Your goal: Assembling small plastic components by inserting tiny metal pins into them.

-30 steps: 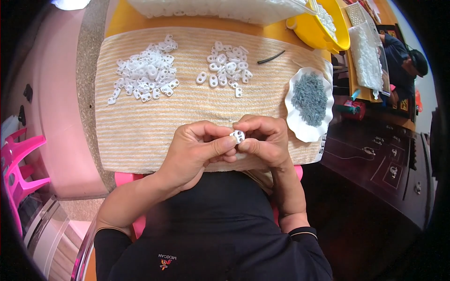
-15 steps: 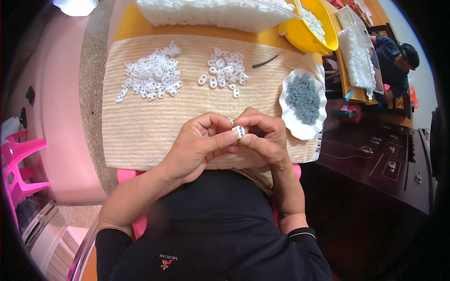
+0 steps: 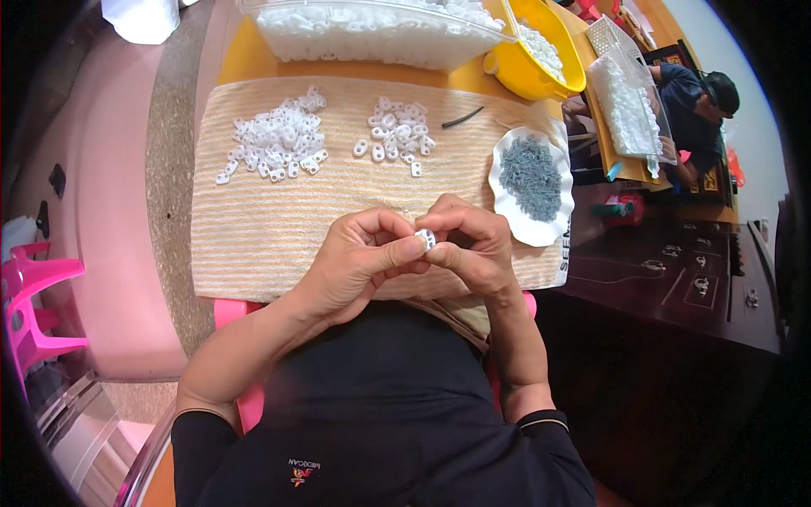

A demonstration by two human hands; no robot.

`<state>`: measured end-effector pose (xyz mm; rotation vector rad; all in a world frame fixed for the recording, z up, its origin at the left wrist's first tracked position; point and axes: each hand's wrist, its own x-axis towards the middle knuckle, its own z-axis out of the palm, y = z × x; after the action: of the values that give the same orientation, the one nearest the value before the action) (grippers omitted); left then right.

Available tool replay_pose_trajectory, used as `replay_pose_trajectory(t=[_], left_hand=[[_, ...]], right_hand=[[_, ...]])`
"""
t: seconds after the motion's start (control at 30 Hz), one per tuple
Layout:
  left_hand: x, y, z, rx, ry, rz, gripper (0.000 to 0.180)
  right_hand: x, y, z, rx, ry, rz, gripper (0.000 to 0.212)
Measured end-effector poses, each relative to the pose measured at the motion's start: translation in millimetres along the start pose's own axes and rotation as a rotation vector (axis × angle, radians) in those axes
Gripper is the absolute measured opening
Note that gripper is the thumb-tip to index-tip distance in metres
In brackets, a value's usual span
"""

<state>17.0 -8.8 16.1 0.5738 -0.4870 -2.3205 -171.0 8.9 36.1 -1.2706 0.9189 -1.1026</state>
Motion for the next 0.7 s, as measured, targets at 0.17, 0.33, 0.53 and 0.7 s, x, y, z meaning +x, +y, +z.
replay_pose_trajectory(t=[0.17, 0.33, 0.53, 0.7], left_hand=[[0, -4, -2, 0.039, -0.040, 0.033, 0.009], [1, -2, -2, 0.052, -0.044, 0.029, 0.009], [3, 5, -2, 0.036, 0.010, 0.001, 0.011], [3, 7, -1, 0.027, 0.014, -0.005, 0.011]], right_hand=[[-2, -4, 0, -0.146, -0.064, -0.070, 0.023], [-3, -4, 1, -0.017, -0.065, 0.015, 0.023], [1, 9, -8, -0.005, -0.085, 0.096, 0.026], [4, 1, -3, 0.060, -0.035, 0.178, 0.017]])
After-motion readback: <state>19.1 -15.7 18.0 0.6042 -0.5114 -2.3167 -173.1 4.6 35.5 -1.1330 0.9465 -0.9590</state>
